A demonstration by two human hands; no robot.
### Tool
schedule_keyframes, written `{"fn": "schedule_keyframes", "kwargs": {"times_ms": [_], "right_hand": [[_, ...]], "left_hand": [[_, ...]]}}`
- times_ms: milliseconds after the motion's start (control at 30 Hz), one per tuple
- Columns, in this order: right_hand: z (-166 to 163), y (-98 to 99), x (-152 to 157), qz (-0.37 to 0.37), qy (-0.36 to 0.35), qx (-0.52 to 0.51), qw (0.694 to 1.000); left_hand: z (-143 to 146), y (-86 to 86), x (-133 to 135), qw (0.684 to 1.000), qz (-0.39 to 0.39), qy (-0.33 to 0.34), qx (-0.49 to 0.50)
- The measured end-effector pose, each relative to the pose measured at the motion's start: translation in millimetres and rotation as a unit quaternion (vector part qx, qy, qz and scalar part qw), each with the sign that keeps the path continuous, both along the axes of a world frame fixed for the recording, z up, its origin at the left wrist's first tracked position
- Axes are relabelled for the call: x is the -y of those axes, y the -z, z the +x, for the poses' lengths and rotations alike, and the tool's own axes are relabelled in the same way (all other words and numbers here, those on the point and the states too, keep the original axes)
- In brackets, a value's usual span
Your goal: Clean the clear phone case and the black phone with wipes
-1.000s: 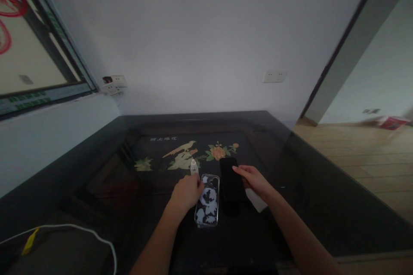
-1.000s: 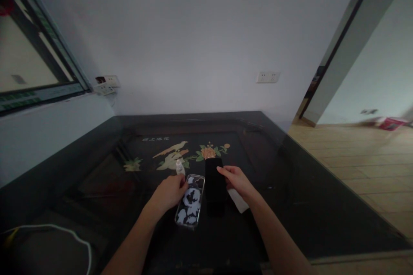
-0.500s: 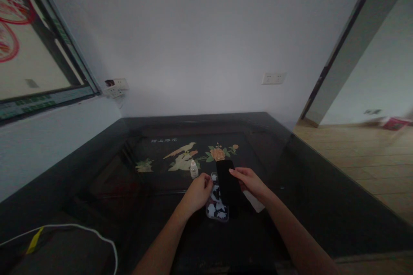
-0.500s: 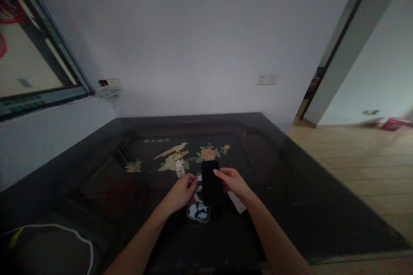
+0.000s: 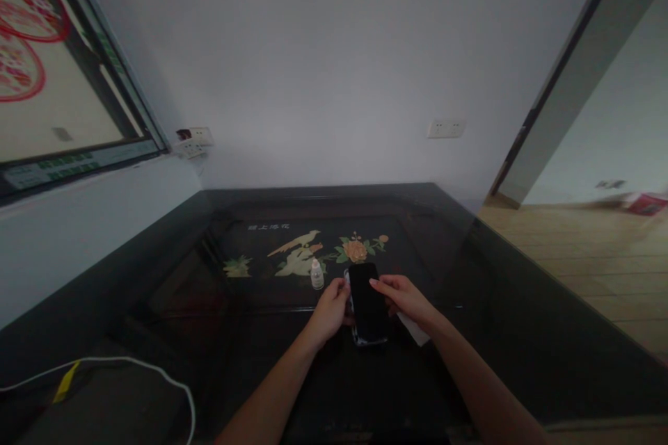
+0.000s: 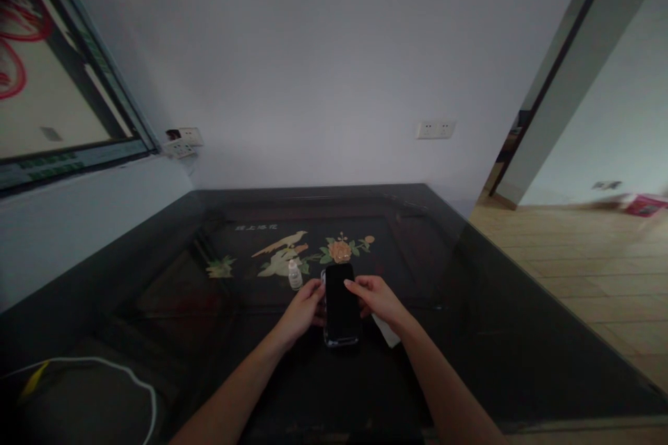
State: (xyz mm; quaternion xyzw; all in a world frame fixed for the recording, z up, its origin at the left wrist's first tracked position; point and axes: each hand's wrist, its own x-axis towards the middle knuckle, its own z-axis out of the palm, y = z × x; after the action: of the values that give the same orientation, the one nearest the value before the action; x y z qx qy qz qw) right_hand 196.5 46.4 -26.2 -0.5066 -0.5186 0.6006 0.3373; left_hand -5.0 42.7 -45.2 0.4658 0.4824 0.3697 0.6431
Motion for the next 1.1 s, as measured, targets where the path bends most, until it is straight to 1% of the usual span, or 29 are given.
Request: {"fn": "schedule_keyframes", "kwargs": {"times_ms": [167,400,600,833,967,1100], "right_hand": [[-2.0,2.4,-0.1,0.005,-0.001,0.008,1.000],[-2.3,5.6,-0.8,0.008,-0.009,0.025,1.000],[-1.8,7.6,-1.3,0.004,-0.005,0.029,1.000],[-2.5,2.7,1.6,0.022,-0.013,0.038,0.999],[-5.3,-0.3,3.0,0.082,0.017,0.063,0.995],[-8.1,-0.9,4.5,0.116,0.069,0.084,0.987]], "left_hand": [[0.7,-2.2,1.7,1.000,-0.010,0.007,0.020],[1.0,0.7,2.1,1.000,-0.006,0.002,0.021],[3.8,-1.3,4.9,0.999,0.001,-0.015,0.028],[4.2,-0.8,5.9,0.998,0.009,-0.020,0.058],[5.0,0.6,5.5,0.997,0.013,-0.024,0.076],[7.5,-1.8,5.8,0.993,0.007,-0.056,0.101]]}}
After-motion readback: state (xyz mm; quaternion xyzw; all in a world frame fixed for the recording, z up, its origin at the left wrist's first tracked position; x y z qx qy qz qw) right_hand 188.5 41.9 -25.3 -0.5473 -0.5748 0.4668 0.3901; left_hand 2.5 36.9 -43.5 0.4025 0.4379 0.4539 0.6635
